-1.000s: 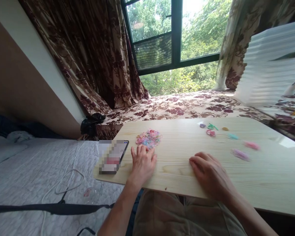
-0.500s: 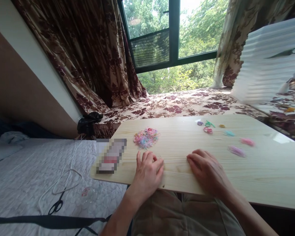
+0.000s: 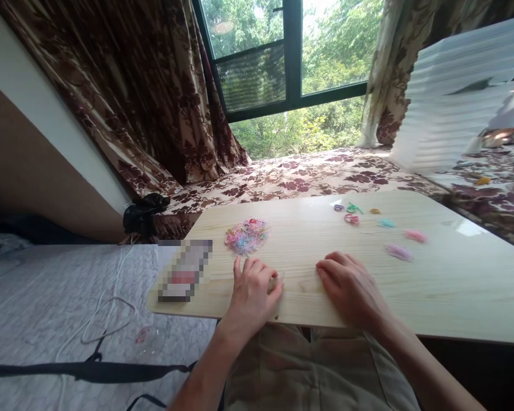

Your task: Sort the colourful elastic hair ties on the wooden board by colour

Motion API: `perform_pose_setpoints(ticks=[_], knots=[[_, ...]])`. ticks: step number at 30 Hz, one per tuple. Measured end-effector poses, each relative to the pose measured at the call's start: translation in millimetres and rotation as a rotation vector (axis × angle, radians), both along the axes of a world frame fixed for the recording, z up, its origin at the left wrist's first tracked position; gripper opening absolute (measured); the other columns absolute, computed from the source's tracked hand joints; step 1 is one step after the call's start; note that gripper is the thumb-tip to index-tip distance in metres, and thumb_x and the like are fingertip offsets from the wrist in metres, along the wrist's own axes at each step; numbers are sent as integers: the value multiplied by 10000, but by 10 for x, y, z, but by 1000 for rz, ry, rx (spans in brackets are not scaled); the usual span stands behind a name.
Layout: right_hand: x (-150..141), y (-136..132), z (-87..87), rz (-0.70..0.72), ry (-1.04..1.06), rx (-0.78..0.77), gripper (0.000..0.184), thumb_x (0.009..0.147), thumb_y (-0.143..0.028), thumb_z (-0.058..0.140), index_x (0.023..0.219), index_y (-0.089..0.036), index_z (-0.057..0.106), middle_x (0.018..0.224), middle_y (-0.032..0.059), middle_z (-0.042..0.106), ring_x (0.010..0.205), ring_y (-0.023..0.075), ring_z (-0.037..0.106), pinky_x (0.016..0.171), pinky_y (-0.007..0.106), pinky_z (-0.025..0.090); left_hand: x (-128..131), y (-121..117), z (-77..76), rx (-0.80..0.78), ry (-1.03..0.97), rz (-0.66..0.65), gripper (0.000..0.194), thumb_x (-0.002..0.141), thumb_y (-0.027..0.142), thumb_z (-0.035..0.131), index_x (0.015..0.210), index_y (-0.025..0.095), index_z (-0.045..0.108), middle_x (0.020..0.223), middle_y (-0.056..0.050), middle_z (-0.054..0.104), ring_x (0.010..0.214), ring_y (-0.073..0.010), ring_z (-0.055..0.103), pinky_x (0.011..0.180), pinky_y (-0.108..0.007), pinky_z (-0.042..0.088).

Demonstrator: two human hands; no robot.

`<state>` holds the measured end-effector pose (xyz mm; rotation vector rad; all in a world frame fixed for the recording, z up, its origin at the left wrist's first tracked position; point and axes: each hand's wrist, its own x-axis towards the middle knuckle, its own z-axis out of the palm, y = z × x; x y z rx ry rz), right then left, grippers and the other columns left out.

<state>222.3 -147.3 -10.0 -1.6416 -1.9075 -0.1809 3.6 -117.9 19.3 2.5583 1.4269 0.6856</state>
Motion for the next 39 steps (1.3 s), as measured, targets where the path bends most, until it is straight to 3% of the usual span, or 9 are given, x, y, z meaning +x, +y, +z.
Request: perform_pose_setpoints(ticks=[7,13,19,27,39], knots=[[-12,-5,19,-4,-6,-13,247,919,-249,458,871,-201,695,903,59,673,837,199,600,767,332,461,-11,64,-2,4,1,-83,177,871,162,576,866,270,716,924,-8,639,1017,-196,545,1151,-577,186],[-16,-21,38,0,-8,-5,241,920,-248,456,860,-213,687,900,58,674,830,193,601,770,325,454,-30,93,-1,-2,-3,-51,66,839,205,621,807,217,677,890,-12,673,1031,-210,551,1153,-573,184],[-23,-29,53,7,11,7,225,906,-235,467,860,-219,687,889,58,674,822,196,605,759,330,452,39,127,73,15,88,-78,128,843,243,619,723,215,655,828,-21,685,986,-222,557,1149,-587,178],[-39,-35,65,-8,3,-28,248,919,-243,449,858,-206,686,903,65,666,841,202,595,781,342,454,121,160,173,15,231,-124,186,839,142,556,698,200,662,816,-38,681,975,-230,564,1130,-599,202],[-31,-41,63,69,46,-32,212,899,-221,474,873,-215,684,906,62,669,859,194,604,792,348,481,185,100,31,66,93,-154,160,827,109,531,715,202,598,809,-18,642,948,-204,556,1131,-544,236]])
